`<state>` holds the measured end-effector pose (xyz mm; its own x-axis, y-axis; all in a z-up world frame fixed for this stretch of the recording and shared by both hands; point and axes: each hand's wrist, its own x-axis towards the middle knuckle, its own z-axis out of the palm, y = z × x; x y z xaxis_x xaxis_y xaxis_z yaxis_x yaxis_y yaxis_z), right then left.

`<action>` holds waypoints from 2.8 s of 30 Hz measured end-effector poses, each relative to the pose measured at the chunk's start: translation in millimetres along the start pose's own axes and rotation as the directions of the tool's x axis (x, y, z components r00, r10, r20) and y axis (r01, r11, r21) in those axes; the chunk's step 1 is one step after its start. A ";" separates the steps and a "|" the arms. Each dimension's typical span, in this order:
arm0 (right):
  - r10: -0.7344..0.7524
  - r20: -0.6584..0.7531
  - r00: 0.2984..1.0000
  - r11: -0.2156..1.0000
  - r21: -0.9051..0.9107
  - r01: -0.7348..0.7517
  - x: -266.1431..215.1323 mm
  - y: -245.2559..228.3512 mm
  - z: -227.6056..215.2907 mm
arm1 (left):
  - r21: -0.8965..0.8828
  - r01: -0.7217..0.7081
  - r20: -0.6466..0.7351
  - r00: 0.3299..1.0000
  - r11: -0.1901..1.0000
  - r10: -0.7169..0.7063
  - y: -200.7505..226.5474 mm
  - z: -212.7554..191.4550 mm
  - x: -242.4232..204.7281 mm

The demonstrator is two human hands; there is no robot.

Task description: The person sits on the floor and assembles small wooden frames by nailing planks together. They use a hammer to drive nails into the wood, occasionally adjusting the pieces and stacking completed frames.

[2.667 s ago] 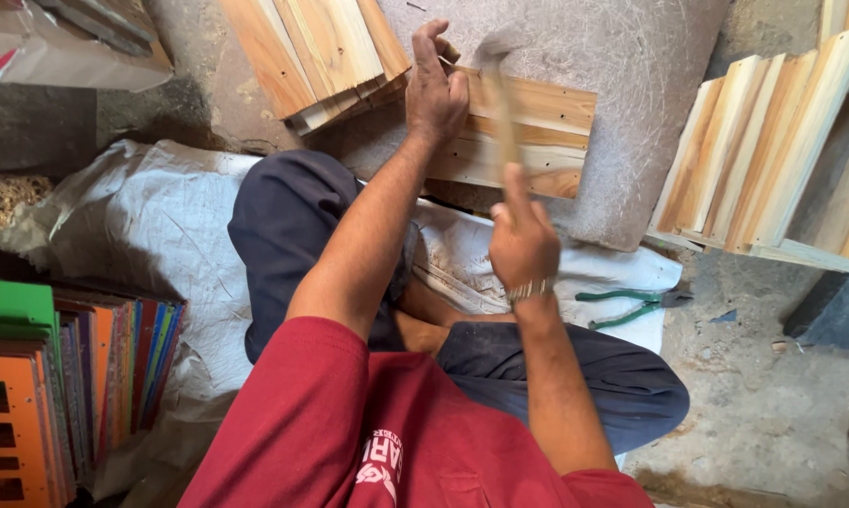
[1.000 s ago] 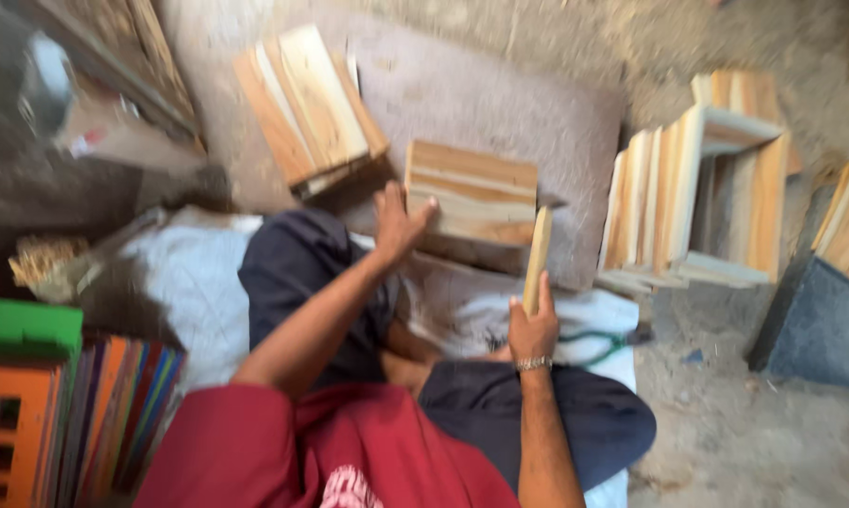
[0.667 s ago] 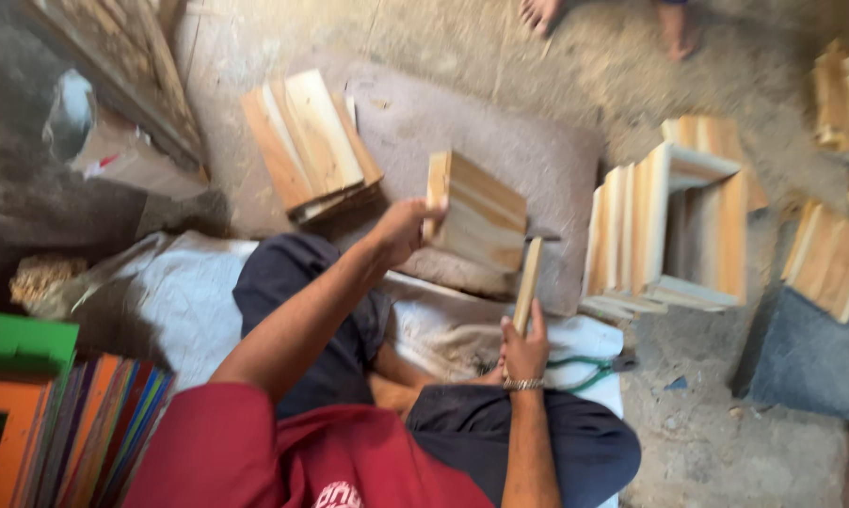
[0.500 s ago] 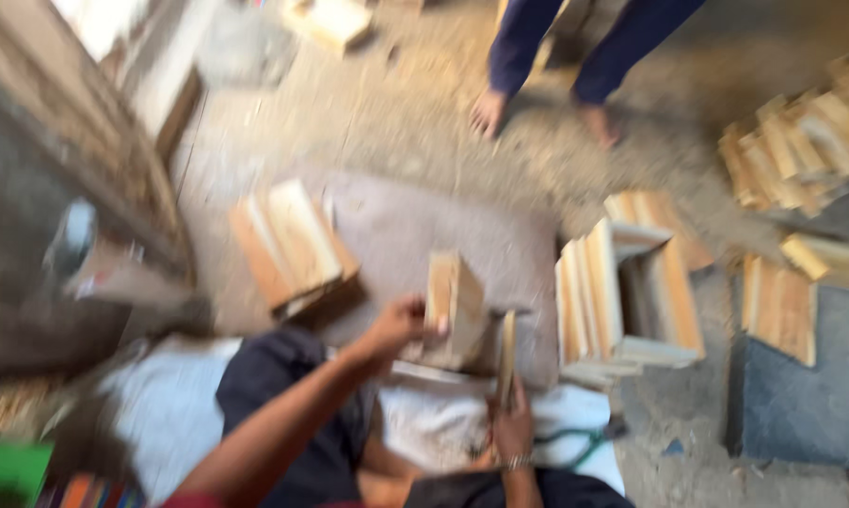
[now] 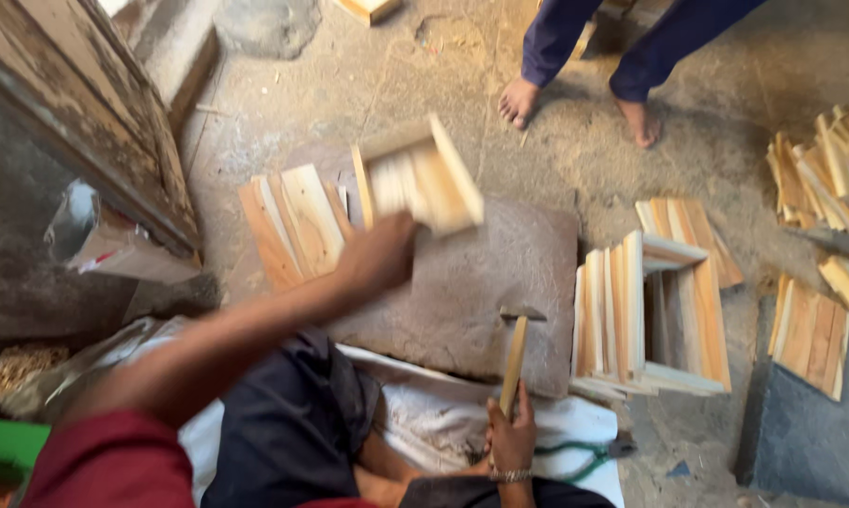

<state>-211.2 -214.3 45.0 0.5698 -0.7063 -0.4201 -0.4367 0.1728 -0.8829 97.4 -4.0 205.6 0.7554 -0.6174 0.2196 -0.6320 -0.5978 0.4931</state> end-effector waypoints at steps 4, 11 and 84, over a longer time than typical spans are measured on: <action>-0.038 0.009 0.999 0.999 0.033 0.038 -11.0 -7.9 9.4 | 0.673 0.018 -0.513 0.732 0.740 0.448 -52.4 -64.8 212.7; -0.053 0.031 0.998 0.997 0.062 0.051 -0.2 0.5 9.7 | 0.360 -0.308 0.209 0.947 0.880 0.246 -6.7 90.5 189.3; -0.052 -0.036 0.998 0.996 -0.073 0.050 10.9 42.4 0.9 | -0.409 0.424 -0.218 0.814 0.808 -0.538 -81.4 174.6 -142.8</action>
<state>-222.9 -214.1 2.7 0.5667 -0.7385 -0.3655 -0.4575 0.0869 -0.8849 10.7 43.6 -12.8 0.9929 -0.0694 0.0967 -0.1189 -0.5355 0.8362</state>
